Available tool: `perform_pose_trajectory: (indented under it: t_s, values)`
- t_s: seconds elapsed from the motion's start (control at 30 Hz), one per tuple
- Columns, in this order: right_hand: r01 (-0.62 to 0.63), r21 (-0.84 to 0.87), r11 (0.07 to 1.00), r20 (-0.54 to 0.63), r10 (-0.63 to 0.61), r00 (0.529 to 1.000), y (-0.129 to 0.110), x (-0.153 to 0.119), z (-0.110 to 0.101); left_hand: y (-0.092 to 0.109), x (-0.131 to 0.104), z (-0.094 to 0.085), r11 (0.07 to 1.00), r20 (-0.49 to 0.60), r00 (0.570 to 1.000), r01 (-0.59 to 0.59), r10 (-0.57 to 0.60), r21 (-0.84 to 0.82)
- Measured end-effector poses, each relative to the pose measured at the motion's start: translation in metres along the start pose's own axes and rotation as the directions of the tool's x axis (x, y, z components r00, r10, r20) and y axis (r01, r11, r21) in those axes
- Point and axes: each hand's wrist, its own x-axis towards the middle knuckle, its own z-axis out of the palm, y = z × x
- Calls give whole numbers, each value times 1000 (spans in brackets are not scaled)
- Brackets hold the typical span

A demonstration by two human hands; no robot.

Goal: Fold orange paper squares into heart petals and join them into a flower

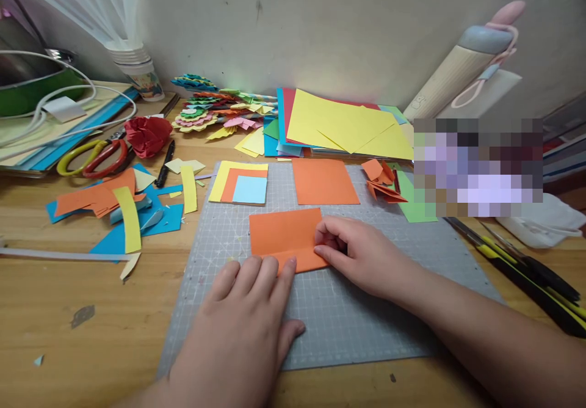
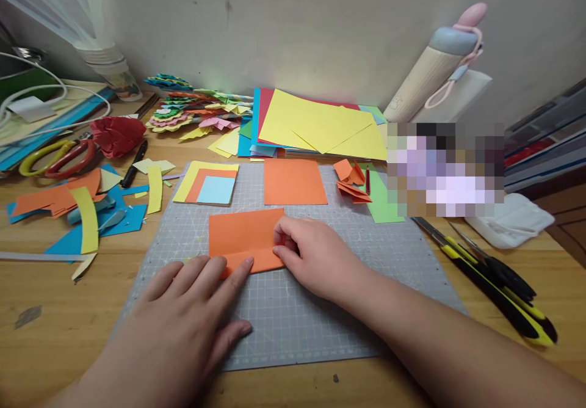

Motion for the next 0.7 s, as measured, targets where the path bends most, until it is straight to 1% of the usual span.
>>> perform_pose_trajectory:
  t_s: [0.4,0.7]
  values:
    - [22,-9,1000,-8,-22,1000,-3,0,0,2,4,0,998,46,999,22,-19,-65]
    - [27,-26,999,2,-27,1000,-3,1,0,-2,7,-7,989,96,995,54,-41,-139]
